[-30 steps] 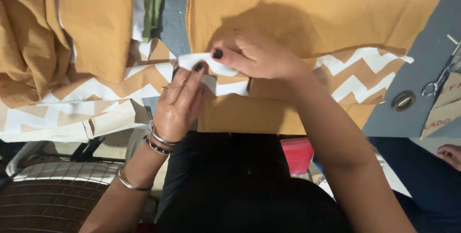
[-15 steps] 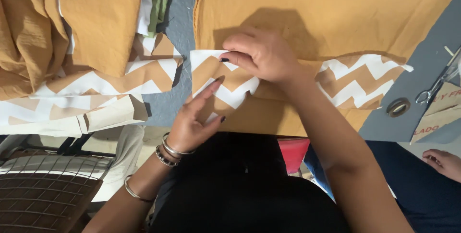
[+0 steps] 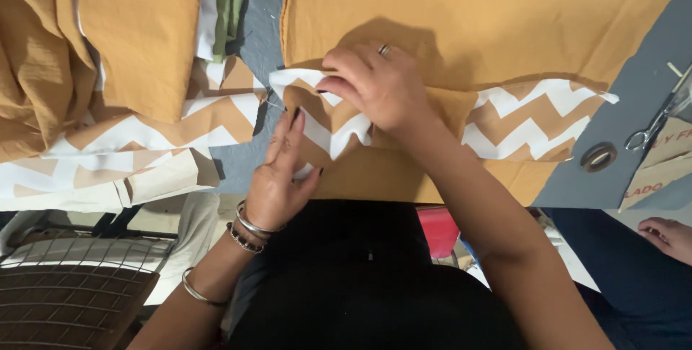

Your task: Folding and assembling fabric pieces to create a decorative bow for a pillow

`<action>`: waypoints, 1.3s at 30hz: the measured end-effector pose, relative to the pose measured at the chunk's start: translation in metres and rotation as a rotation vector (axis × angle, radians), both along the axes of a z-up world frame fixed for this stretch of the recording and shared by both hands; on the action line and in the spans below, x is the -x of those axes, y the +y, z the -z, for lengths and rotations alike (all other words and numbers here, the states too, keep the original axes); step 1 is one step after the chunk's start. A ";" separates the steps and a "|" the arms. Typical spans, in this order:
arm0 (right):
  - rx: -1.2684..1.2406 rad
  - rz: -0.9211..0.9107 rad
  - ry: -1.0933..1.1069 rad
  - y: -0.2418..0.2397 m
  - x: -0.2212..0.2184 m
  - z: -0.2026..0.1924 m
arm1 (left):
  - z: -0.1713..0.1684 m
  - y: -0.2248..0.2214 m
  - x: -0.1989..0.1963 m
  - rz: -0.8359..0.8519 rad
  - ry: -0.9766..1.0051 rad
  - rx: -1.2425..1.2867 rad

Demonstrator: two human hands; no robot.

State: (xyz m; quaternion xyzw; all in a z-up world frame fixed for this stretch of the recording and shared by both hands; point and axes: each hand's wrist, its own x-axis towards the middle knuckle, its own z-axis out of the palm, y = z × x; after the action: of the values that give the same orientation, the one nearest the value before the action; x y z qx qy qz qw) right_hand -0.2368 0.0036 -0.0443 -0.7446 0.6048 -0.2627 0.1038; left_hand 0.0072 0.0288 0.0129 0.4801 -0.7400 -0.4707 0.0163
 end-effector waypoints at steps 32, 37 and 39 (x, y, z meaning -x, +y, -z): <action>-0.171 0.469 -0.275 0.132 0.036 -0.066 | 0.011 -0.047 0.087 0.349 0.160 0.796; -0.241 0.821 -0.418 0.168 0.041 -0.061 | 0.021 -0.044 0.096 0.413 0.243 0.833; -0.263 0.893 -0.695 0.170 0.042 -0.050 | 0.013 -0.045 0.111 0.422 0.260 0.883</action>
State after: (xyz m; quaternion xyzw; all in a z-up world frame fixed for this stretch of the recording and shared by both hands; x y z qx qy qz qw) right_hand -0.2793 0.1733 0.0061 -0.2684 0.8182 -0.4327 0.2671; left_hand -0.1038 -0.0161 -0.0003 0.2049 -0.9413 -0.1617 0.2141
